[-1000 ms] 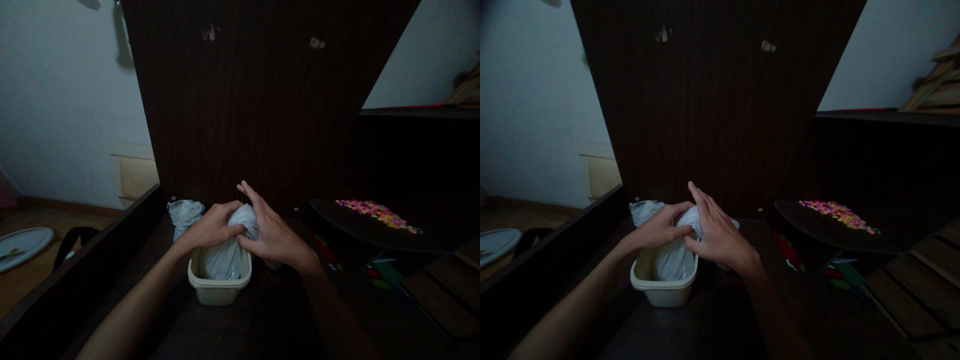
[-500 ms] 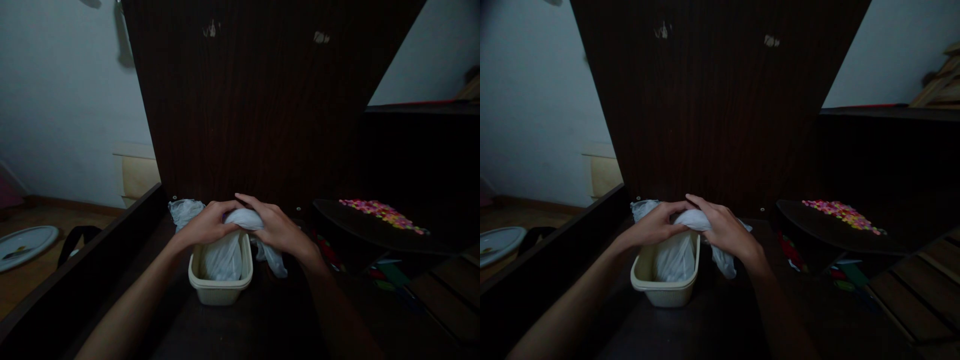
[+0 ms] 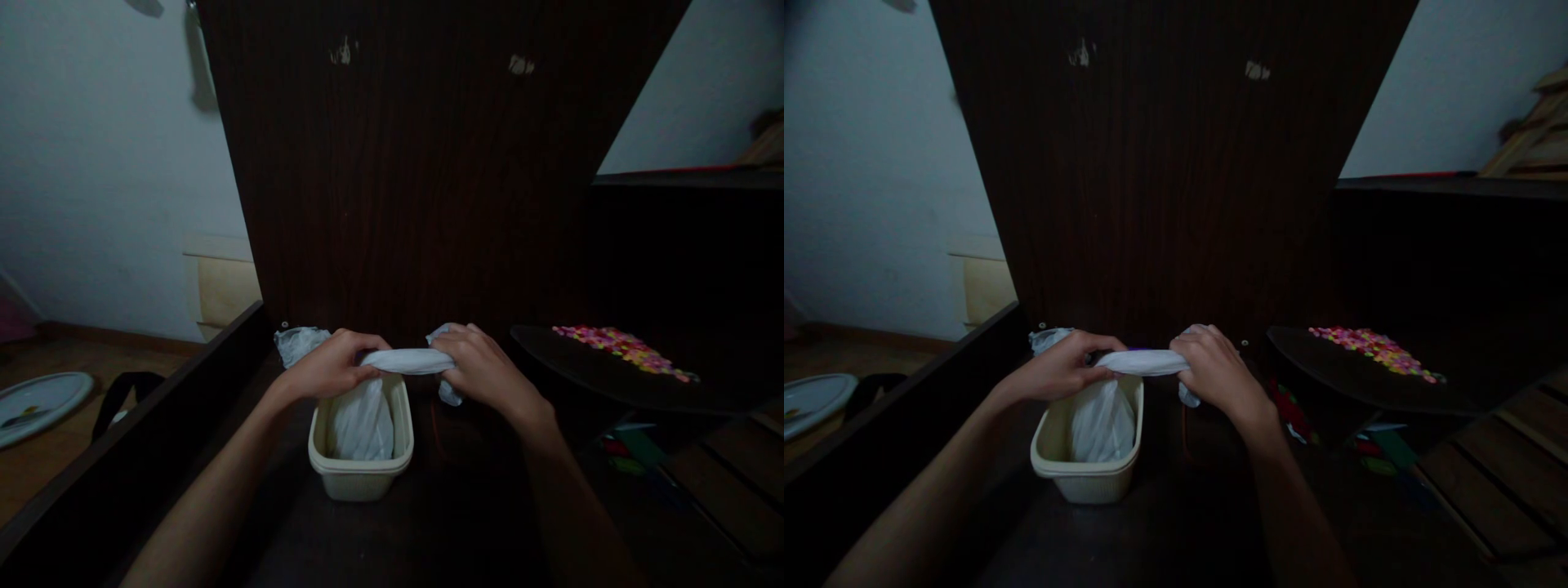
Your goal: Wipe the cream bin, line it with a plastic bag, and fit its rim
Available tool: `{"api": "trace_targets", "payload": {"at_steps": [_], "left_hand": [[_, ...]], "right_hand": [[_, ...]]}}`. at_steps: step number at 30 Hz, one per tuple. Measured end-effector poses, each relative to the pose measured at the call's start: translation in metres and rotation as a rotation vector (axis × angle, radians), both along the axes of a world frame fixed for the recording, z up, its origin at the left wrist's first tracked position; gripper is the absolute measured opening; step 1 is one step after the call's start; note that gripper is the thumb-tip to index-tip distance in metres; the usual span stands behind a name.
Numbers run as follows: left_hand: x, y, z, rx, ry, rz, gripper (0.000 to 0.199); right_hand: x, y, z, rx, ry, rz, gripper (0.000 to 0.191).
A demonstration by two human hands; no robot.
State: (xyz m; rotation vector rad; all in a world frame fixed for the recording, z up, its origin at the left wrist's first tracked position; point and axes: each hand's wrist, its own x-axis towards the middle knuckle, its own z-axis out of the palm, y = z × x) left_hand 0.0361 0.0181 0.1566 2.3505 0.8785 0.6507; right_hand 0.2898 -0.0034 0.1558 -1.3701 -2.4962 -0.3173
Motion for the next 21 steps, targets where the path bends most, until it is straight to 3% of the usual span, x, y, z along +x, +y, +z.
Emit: {"api": "trace_targets", "payload": {"at_steps": [13,18,21], "left_hand": [[-0.005,-0.001,0.004,-0.009,0.057,-0.037,0.013],[-0.007,-0.003,0.005,-0.003,0.058,-0.032,0.013],[-0.008,-0.004,0.006,0.012,0.08,-0.015,0.01]], "right_hand": [[0.034,0.014,0.001,0.286,0.048,0.029,0.026],[0.038,0.008,0.002,0.27,0.098,-0.056,0.028],[0.037,0.002,0.003,0.217,0.178,-0.046,0.042]]}}
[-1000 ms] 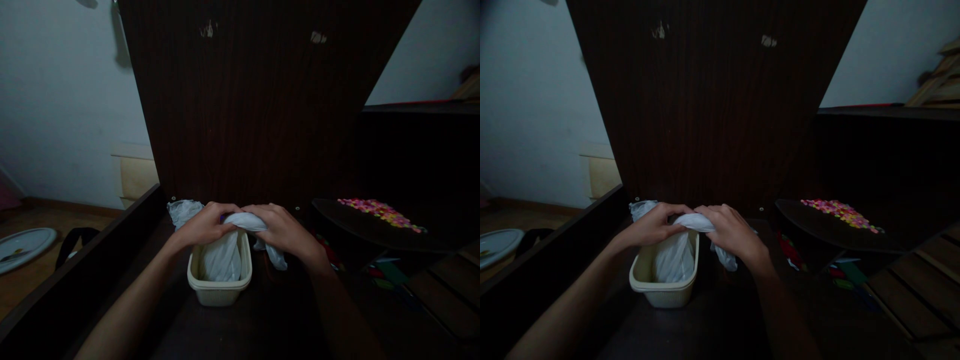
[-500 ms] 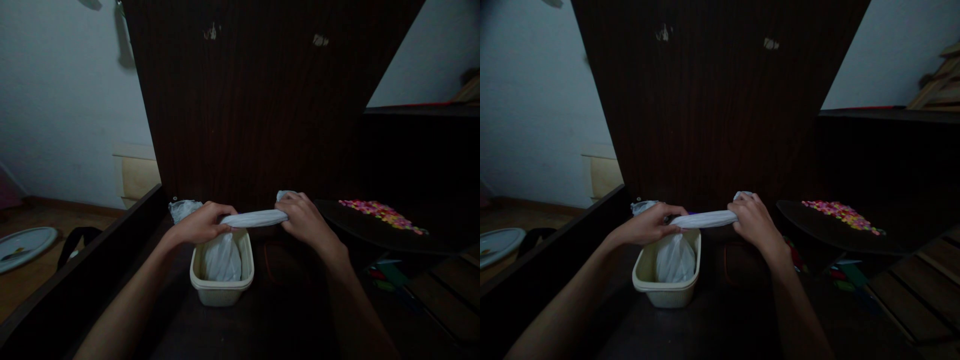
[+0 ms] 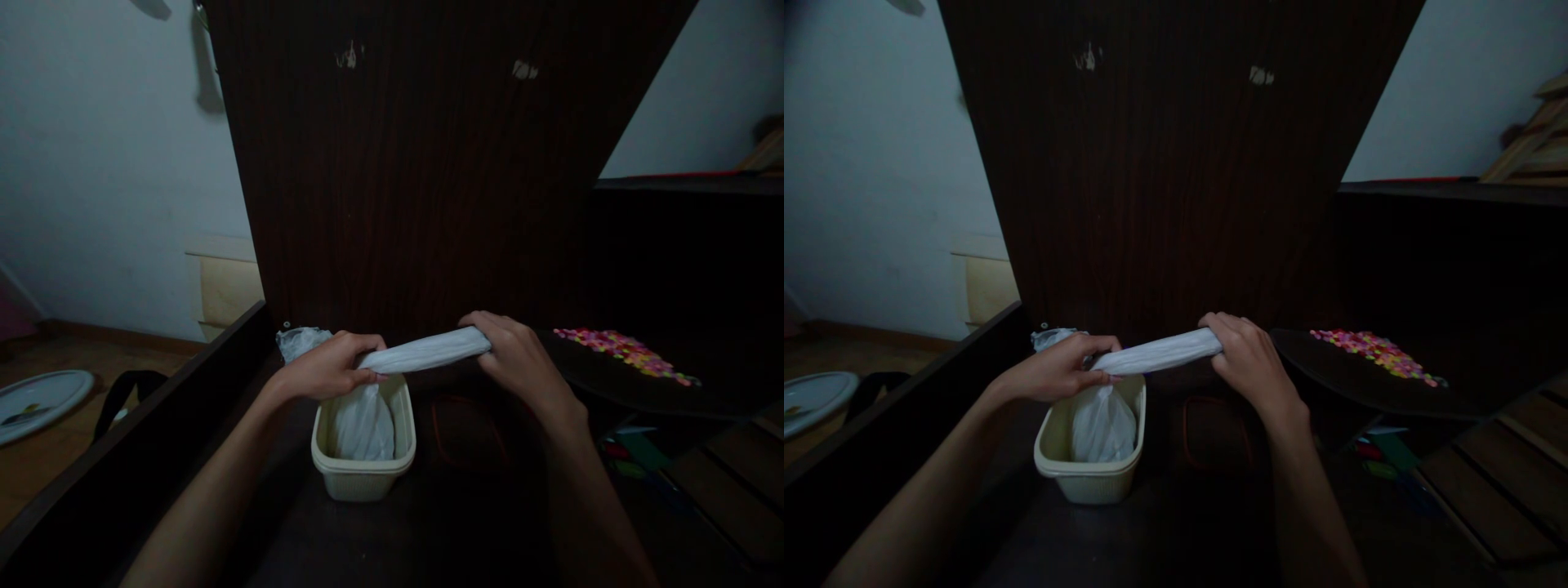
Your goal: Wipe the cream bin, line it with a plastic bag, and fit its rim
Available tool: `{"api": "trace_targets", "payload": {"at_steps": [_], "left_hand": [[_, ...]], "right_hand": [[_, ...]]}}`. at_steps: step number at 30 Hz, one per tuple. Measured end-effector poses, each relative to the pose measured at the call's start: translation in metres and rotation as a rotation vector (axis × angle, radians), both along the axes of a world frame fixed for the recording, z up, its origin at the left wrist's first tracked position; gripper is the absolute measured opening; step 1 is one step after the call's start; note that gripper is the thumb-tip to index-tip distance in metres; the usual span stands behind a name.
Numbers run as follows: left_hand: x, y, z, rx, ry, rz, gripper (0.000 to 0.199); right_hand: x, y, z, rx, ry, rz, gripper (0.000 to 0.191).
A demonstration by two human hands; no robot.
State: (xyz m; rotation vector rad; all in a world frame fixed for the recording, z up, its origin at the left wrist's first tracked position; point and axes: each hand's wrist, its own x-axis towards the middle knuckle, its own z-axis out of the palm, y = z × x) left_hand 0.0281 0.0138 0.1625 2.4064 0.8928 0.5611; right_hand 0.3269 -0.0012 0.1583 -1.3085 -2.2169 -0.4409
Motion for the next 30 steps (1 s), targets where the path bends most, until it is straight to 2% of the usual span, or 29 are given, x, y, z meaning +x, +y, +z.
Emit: {"api": "trace_targets", "payload": {"at_steps": [3,6,8,12,16,19,22,25,30], "left_hand": [[-0.002,-0.004,0.003,0.023,-0.001,0.024,0.021],[0.001,-0.013,0.007,0.071,-0.043,0.035,0.048],[0.006,-0.021,0.008,0.172,-0.067,0.091,0.064],[0.022,-0.038,0.003,0.345,-0.065,0.188,0.077],[0.031,-0.045,-0.002,0.398,-0.014,0.14,0.065],[0.029,-0.043,-0.001,0.363,0.102,0.111,0.036],[0.025,-0.038,0.001,0.34,0.167,0.106,0.01],[0.022,-0.033,0.004,0.34,0.169,0.092,0.007],[0.019,-0.03,0.005,0.361,0.177,0.089,0.011]], "right_hand": [[-0.005,-0.007,0.002,-0.004,0.031,0.019,0.055],[-0.015,-0.016,0.007,0.006,-0.038,-0.016,0.042],[-0.025,-0.023,0.011,0.027,-0.097,-0.052,0.033],[-0.047,-0.036,0.015,0.075,-0.178,-0.079,0.025],[-0.063,-0.042,0.014,0.05,-0.207,-0.014,0.025],[-0.067,-0.043,0.014,-0.023,-0.189,0.062,0.027],[-0.065,-0.043,0.015,-0.162,-0.126,0.135,0.029],[-0.06,-0.043,0.015,-0.294,-0.038,0.187,0.028],[-0.051,-0.039,0.014,-0.398,0.074,0.278,0.019]]}}
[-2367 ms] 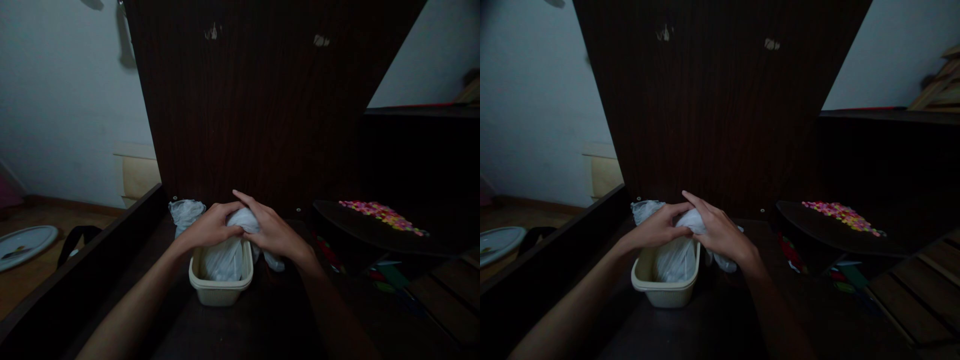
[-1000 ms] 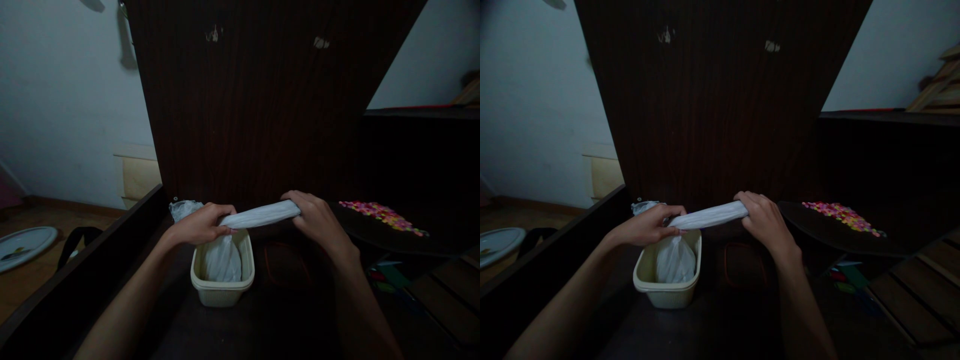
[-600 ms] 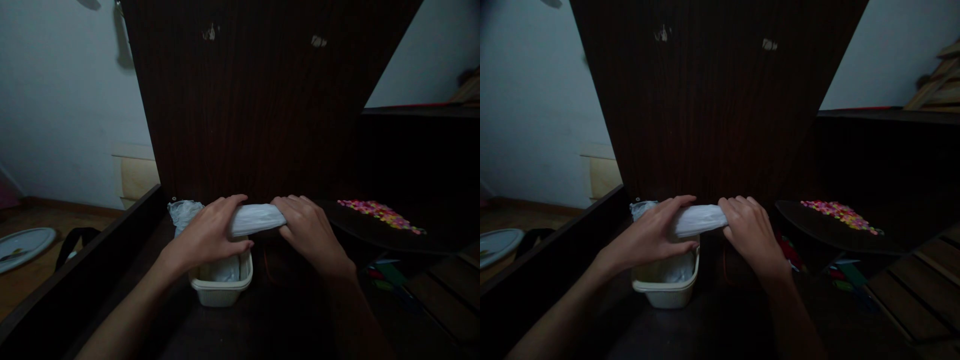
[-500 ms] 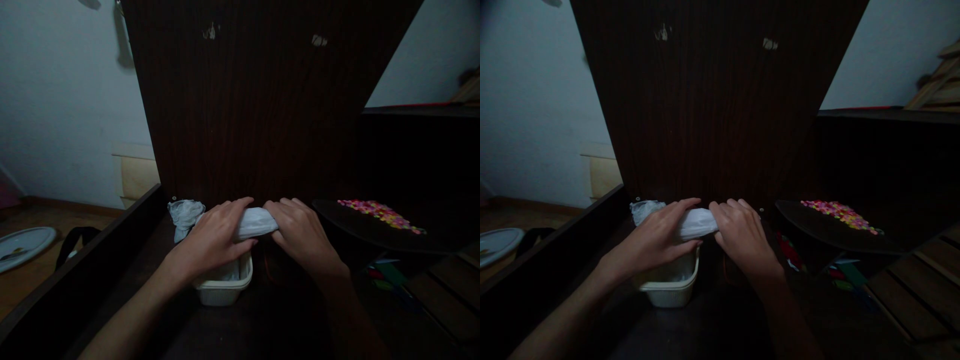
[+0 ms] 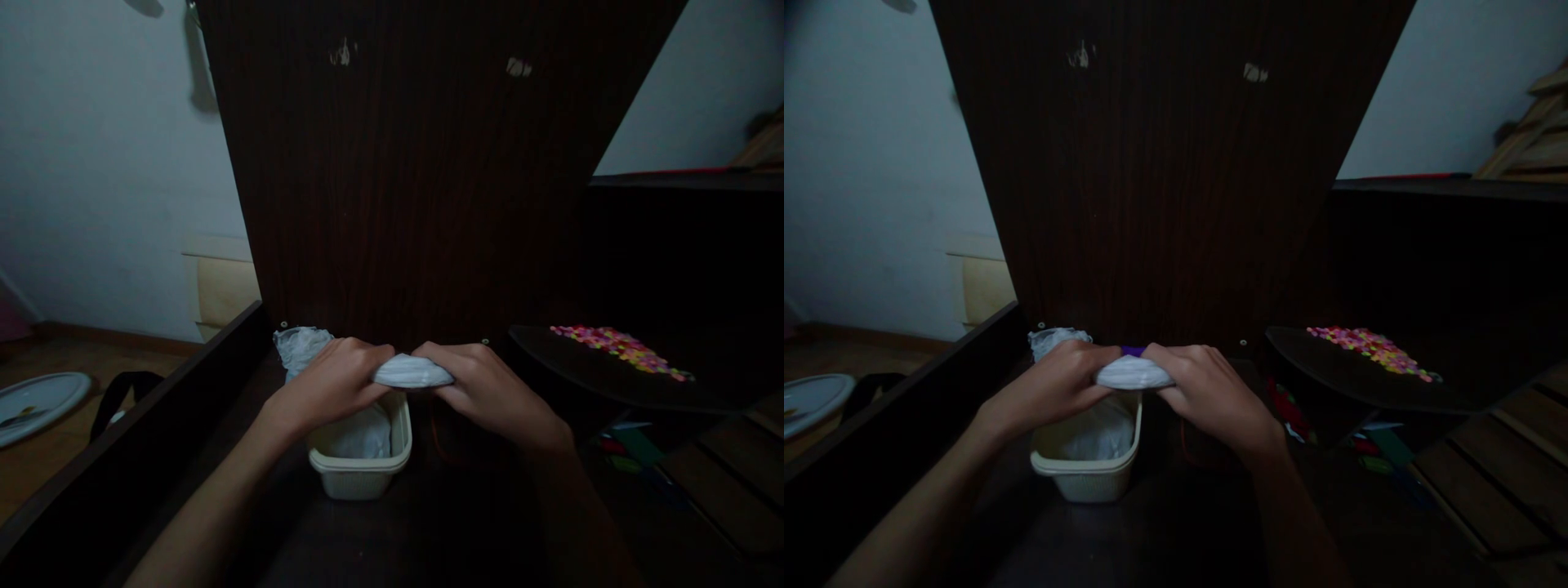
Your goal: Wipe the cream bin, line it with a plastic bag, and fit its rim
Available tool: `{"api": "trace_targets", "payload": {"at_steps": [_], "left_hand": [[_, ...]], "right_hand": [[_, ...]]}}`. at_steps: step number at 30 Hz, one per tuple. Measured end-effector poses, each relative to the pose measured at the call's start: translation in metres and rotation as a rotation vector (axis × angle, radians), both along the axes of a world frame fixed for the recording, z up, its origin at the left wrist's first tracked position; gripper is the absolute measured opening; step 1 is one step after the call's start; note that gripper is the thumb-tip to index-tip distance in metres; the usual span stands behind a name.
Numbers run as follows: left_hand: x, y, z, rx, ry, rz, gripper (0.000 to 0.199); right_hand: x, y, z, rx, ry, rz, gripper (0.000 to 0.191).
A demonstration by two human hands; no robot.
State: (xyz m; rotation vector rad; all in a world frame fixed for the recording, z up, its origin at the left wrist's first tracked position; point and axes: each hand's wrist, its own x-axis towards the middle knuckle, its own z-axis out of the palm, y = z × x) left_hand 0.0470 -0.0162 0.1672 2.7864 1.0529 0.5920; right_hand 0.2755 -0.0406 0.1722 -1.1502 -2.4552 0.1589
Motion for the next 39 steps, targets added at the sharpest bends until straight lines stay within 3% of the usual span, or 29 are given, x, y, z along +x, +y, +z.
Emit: {"api": "trace_targets", "payload": {"at_steps": [4,7,15,22,27,35,39], "left_hand": [[-0.001,0.001,0.0,0.013,-0.033,0.002,0.043],[-0.002,0.001,0.001,0.01,-0.032,0.007,0.057],[-0.004,0.002,0.003,-0.042,-0.032,-0.053,0.053],[-0.004,0.005,0.001,-0.037,-0.036,-0.064,0.048],[-0.004,0.007,0.002,-0.034,-0.049,-0.071,0.044],[-0.003,0.006,0.002,-0.013,-0.043,-0.004,0.046],[-0.002,0.006,0.001,0.021,-0.007,0.071,0.042]], "right_hand": [[0.006,0.006,-0.001,-0.05,0.039,0.02,0.004],[0.009,0.009,0.001,-0.066,0.088,0.06,0.01],[0.021,0.01,0.008,-0.122,0.192,0.093,0.034],[0.024,0.014,0.006,-0.113,0.259,0.161,0.035],[0.028,0.018,0.003,-0.103,0.277,0.092,0.039],[0.032,0.024,0.001,-0.01,0.279,0.11,0.032],[0.031,0.021,0.001,0.171,0.305,0.028,0.032]]}}
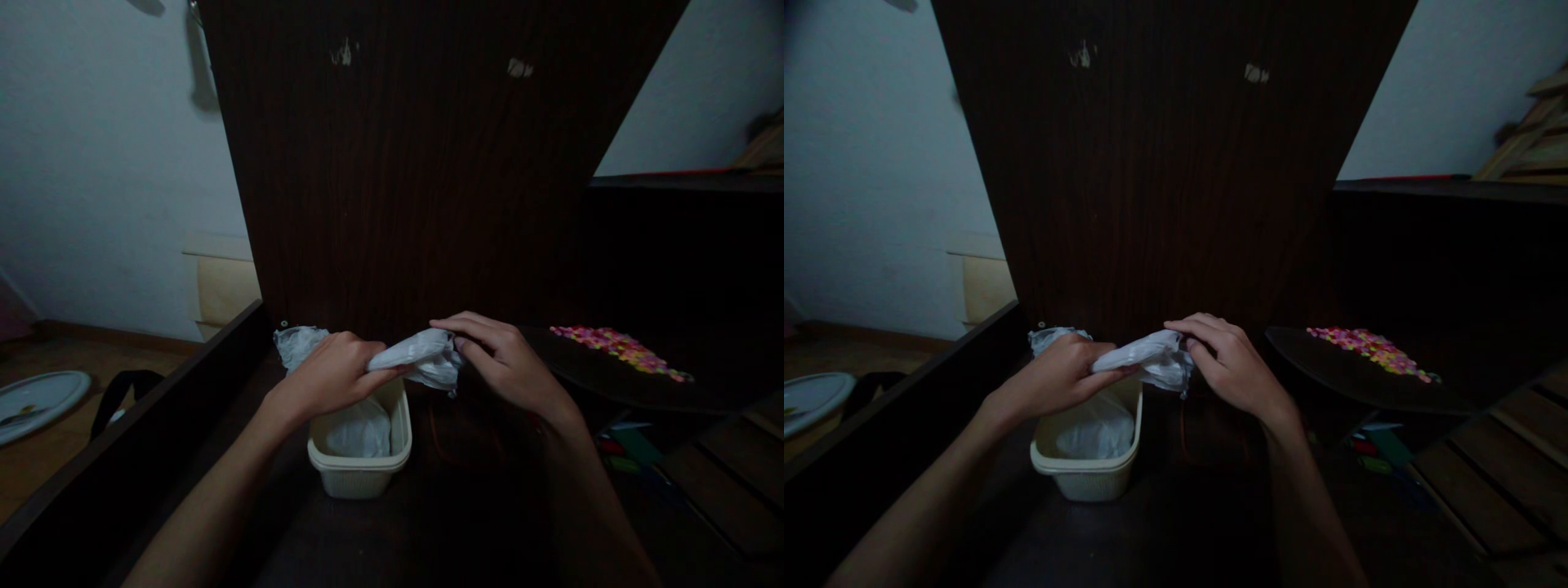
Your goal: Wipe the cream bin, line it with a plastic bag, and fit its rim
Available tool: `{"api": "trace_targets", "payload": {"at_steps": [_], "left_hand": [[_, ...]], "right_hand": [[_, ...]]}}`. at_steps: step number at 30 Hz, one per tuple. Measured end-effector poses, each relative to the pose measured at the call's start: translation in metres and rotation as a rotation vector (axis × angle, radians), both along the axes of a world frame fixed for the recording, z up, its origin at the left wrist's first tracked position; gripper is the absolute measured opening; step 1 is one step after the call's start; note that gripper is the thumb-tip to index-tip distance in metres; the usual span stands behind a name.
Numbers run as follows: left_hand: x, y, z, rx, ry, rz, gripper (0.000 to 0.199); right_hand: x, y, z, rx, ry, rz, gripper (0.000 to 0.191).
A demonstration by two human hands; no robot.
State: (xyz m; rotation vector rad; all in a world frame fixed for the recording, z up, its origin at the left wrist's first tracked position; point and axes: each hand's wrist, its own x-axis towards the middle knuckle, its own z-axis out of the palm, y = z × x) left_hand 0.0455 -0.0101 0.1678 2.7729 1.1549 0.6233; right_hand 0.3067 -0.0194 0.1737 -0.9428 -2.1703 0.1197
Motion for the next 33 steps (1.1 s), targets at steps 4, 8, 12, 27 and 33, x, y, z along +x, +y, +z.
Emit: {"api": "trace_targets", "payload": {"at_steps": [4,8,12,27,33], "left_hand": [[0.004,-0.001,-0.001,0.025,0.052,0.079,0.035],[0.01,-0.003,-0.004,0.046,0.088,0.118,0.033],[0.015,-0.006,-0.008,0.1,0.085,0.123,0.029],[0.007,0.001,-0.007,-0.105,-0.243,-0.14,0.034],[0.002,0.008,-0.007,-0.307,-0.333,-0.19,0.029]], "right_hand": [[-0.017,-0.02,0.005,0.2,-0.012,-0.038,0.046],[-0.049,-0.036,0.0,0.378,-0.226,-0.026,0.06],[-0.07,-0.03,-0.014,0.438,-0.424,-0.056,0.062],[-0.051,-0.013,-0.015,0.254,-0.432,-0.223,0.032],[-0.037,-0.012,-0.003,0.113,-0.48,-0.337,0.018]]}}
